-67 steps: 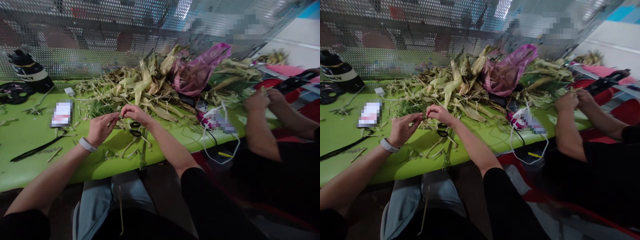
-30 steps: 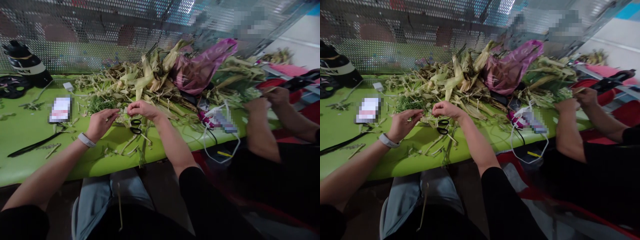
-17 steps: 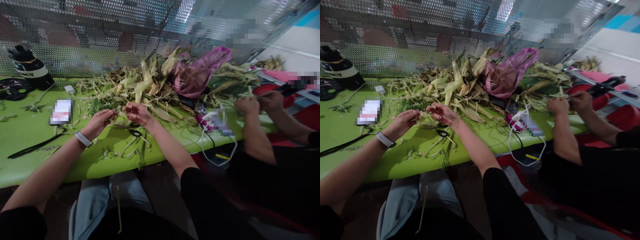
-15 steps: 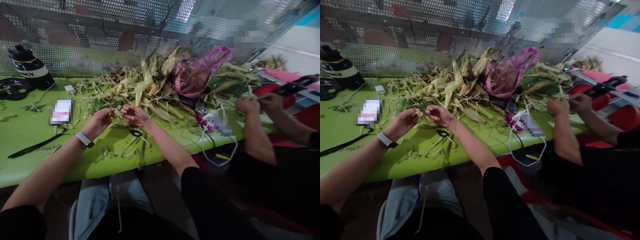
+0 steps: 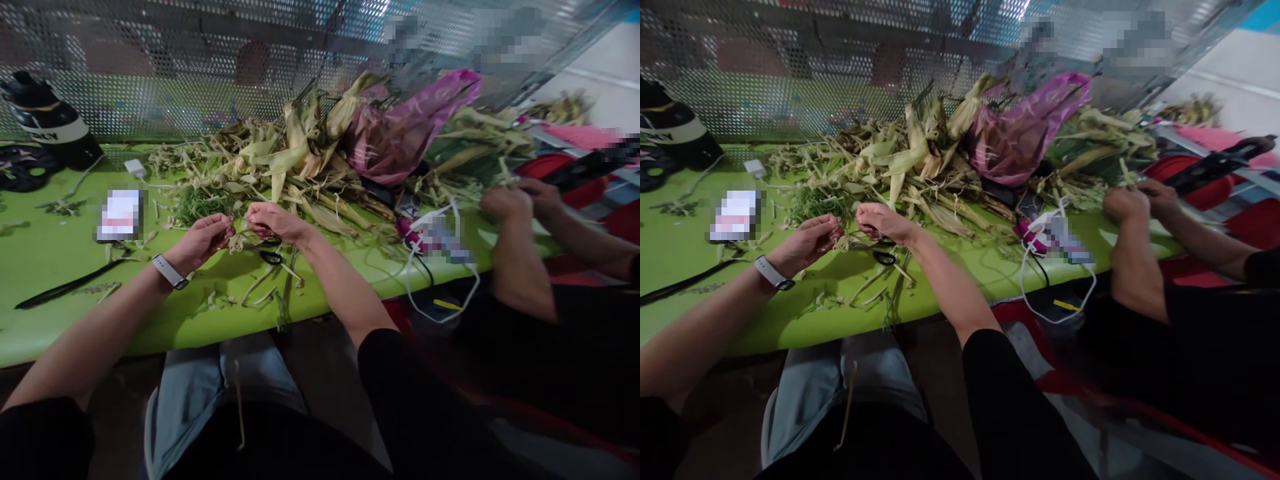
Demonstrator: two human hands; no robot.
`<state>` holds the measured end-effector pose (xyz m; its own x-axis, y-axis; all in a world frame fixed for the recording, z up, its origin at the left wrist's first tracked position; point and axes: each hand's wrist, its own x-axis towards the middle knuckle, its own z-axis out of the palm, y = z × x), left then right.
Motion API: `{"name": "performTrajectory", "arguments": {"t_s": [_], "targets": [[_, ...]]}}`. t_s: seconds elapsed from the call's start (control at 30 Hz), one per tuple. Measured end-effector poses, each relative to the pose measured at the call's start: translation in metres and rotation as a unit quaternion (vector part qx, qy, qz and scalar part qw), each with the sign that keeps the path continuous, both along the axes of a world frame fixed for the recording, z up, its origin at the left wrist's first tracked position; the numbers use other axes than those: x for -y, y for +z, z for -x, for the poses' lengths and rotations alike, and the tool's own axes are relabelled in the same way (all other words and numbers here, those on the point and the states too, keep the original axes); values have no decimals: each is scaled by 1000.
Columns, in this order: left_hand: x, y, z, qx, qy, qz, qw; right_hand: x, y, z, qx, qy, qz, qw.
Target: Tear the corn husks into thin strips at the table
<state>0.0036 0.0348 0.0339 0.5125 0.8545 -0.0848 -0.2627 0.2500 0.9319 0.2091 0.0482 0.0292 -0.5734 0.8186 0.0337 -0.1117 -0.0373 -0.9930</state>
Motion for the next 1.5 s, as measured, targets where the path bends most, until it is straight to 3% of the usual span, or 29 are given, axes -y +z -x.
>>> {"name": "performTrajectory", "arguments": {"t_s": [0.13, 0.3, 0.43, 0.63, 0.73, 0.87, 1.03, 1.3, 1.5], "targets": [[-4, 4, 3, 24, -7, 48, 999, 2, -1, 4, 29, -8, 6, 1000], [-10, 4, 6, 23, 12, 117, 993, 6, 6, 4, -45, -22, 2, 999], [-9, -5, 5, -43, 35, 76, 996, 9, 9, 3, -59, -39, -28, 997], [5, -8, -2, -167, -33, -73, 983, 19, 11, 12, -21, -53, -107, 993], [8, -6, -4, -193, -28, -128, 972, 22, 13, 12, 4, -54, -149, 987], [8, -4, -2, -190, -1, -143, 971, 22, 18, 7, 105, -84, -213, 968], [7, -4, 0, -156, 12, -143, 977, 22, 23, 2, 228, -46, -225, 946], [3, -7, 2, -129, 31, -142, 981, 13, 13, 0, 171, -33, -199, 964], [1, -5, 2, -123, 31, -125, 984, 9, 11, -3, 209, -64, -205, 954]]}}
